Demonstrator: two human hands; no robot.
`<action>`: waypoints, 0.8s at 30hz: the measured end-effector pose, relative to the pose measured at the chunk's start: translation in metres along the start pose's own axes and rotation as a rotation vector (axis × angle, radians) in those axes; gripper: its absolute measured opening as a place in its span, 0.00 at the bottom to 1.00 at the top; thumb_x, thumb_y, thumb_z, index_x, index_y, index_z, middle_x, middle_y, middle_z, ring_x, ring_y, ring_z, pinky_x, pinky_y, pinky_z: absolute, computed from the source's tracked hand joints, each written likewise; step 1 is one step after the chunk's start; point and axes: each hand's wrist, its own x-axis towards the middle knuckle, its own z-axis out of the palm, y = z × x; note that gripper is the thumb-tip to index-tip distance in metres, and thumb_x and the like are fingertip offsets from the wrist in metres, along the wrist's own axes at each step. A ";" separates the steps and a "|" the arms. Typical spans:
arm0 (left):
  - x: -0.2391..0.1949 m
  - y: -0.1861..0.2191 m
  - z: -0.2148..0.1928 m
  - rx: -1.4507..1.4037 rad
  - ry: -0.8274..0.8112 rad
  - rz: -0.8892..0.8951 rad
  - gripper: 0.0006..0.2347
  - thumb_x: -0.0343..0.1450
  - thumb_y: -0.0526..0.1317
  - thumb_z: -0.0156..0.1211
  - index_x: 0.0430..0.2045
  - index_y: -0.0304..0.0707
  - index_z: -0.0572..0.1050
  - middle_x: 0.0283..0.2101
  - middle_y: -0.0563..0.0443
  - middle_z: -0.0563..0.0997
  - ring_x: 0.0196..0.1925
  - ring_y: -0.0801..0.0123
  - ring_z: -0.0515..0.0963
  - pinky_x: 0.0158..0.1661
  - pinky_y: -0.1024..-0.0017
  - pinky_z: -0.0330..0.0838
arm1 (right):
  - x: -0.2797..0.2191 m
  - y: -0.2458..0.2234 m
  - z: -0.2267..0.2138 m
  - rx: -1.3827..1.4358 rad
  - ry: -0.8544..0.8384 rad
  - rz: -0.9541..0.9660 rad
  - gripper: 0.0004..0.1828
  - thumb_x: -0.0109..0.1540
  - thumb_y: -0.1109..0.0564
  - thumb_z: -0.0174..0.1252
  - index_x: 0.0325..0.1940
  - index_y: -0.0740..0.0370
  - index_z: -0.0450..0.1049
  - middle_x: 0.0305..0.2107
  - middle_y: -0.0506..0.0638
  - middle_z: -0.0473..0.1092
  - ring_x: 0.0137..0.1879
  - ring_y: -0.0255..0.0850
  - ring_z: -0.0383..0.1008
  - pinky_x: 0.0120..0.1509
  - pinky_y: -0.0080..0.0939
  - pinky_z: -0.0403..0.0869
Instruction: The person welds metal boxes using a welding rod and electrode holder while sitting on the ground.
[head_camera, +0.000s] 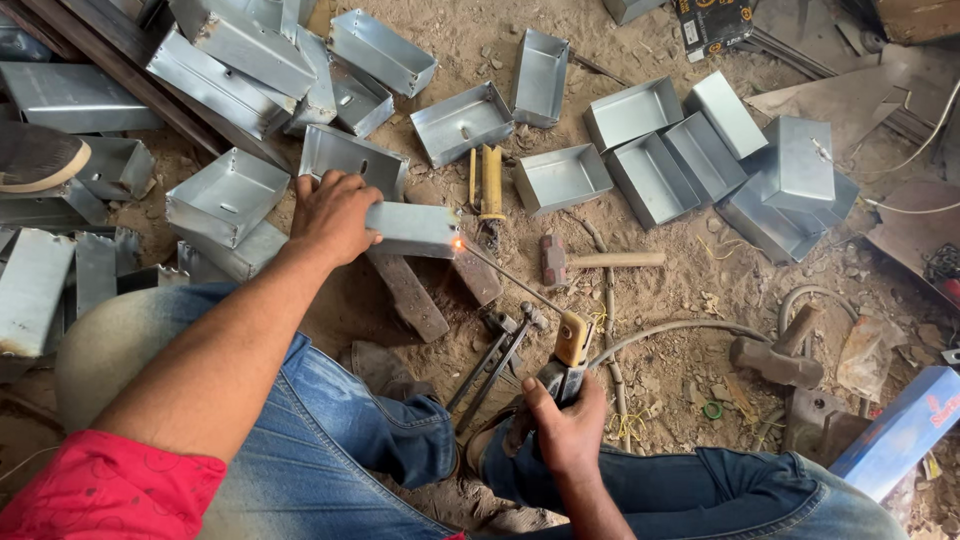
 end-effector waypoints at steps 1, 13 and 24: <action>0.000 0.000 -0.001 0.001 -0.002 -0.001 0.26 0.58 0.50 0.77 0.51 0.52 0.78 0.55 0.57 0.76 0.63 0.65 0.67 0.59 0.54 0.52 | 0.000 0.000 0.000 0.004 -0.001 -0.005 0.15 0.52 0.56 0.69 0.34 0.66 0.70 0.22 0.49 0.72 0.26 0.34 0.72 0.31 0.37 0.75; -0.004 0.002 -0.014 0.029 -0.015 0.031 0.21 0.61 0.50 0.75 0.47 0.52 0.80 0.53 0.55 0.78 0.65 0.63 0.69 0.63 0.47 0.52 | 0.003 0.019 0.002 0.001 0.062 -0.153 0.14 0.54 0.55 0.70 0.34 0.65 0.74 0.29 0.48 0.74 0.31 0.34 0.73 0.33 0.35 0.72; -0.003 0.001 0.000 -0.014 0.065 0.044 0.24 0.58 0.48 0.77 0.49 0.53 0.79 0.57 0.57 0.76 0.66 0.63 0.66 0.63 0.49 0.49 | 0.006 0.014 -0.010 0.238 0.157 -0.102 0.15 0.54 0.55 0.69 0.34 0.63 0.69 0.24 0.47 0.70 0.27 0.34 0.69 0.32 0.36 0.71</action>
